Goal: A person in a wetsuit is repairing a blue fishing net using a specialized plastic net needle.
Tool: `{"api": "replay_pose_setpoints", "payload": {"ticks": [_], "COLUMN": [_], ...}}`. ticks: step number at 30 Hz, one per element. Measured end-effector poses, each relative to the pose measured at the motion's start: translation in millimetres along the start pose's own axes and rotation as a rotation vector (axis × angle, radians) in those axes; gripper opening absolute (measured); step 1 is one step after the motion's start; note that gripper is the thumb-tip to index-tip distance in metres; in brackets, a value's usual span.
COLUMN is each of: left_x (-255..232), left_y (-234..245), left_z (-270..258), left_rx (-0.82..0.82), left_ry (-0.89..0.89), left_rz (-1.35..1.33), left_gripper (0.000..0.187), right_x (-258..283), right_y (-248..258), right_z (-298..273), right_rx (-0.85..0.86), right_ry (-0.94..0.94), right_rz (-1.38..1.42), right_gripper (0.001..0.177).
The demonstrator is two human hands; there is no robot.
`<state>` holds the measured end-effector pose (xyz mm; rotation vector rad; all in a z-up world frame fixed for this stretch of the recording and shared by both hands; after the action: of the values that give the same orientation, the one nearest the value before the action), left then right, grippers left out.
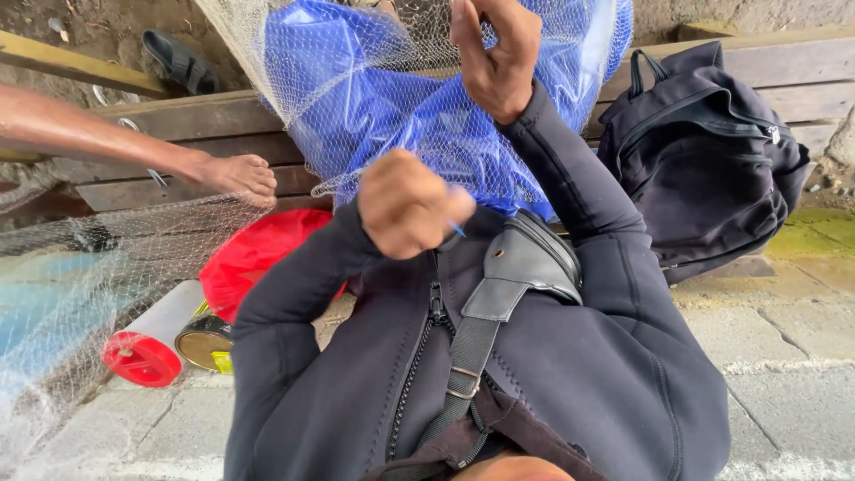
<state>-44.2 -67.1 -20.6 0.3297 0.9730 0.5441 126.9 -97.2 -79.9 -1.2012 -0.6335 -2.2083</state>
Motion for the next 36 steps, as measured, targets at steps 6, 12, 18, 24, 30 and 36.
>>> {"api": "replay_pose_setpoints", "payload": {"ticks": [6,12,18,24,30,36], "left_x": [14,29,37,36,35,43], "left_y": [16,-8,-19,-13,-11,-20], "left_z": [-3,-18,-31,-26,-30,-52], "left_rx": [-0.348,-0.282,-0.307,-0.359,-0.37,-0.409], "left_ry": [0.419,0.308,0.307,0.324,0.39,0.413], "left_rz": [0.374,0.28,0.225,0.204,0.202,0.243], "left_gripper": [0.027,0.026,0.026,0.024,0.024,0.023], "right_x": [-8,3,-2,14,19,18], "right_y": [-7,-5,8,5,6,5], "right_z": [-11,-8,-17,-10,-1,2], "right_rx": [0.037,0.049,0.036,0.066,0.212,0.153], "right_ry": [0.014,0.35,0.389,0.206,0.137,0.294], "right_rz": [-0.074,-0.189,-0.153,-0.24,-0.286,-0.33], "right_gripper": [0.027,0.014,0.014,0.012,0.013,0.004]}}
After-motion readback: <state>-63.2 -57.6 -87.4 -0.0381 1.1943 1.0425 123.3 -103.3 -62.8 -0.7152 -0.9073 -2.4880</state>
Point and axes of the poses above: each hand's wrist, its own z-axis towards the middle knuckle, its own y-axis out of the back of the hand, x = y × z, the point moved 2 cm from there along z, towards the middle knuckle, and after that the axes turned 13 degrees about -y, right-handed, at the moved point
